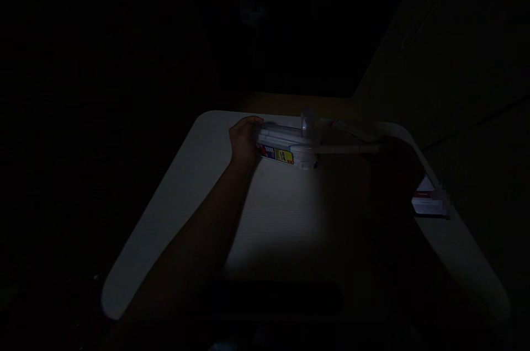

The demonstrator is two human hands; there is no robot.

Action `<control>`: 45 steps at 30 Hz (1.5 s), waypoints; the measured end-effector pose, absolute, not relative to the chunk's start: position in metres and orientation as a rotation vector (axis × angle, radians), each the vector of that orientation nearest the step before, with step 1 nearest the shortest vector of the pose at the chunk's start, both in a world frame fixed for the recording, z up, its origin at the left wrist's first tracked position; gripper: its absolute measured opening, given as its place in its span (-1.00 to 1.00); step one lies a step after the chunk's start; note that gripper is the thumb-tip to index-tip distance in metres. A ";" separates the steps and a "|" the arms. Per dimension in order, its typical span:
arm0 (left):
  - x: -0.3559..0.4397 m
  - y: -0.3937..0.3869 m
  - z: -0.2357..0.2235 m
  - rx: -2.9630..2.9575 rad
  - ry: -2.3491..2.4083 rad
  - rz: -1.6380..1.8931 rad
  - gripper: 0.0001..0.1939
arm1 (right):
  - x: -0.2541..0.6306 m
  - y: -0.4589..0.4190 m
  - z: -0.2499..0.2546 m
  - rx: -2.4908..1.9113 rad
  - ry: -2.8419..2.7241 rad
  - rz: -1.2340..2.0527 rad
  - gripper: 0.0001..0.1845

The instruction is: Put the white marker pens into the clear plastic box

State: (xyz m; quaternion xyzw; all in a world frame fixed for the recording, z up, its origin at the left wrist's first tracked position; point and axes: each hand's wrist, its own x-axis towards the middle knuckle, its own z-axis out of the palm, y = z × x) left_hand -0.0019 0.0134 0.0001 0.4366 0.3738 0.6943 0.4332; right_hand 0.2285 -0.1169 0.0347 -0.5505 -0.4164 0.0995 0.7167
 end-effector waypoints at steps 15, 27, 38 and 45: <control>0.001 0.009 0.005 1.070 0.926 1.732 -0.84 | 0.196 -0.126 0.033 -1.501 -1.361 0.291 -0.79; 0.000 0.010 0.004 1.071 0.936 1.727 -0.83 | 0.189 -0.125 0.034 -1.505 -1.333 0.430 -0.79; -0.001 0.013 0.000 1.080 0.904 1.732 -0.82 | 0.190 -0.124 0.025 -1.444 -1.414 0.358 -0.80; 0.000 0.010 0.004 1.080 0.949 1.721 -0.82 | 0.190 -0.123 0.021 -1.359 -1.561 0.337 -0.76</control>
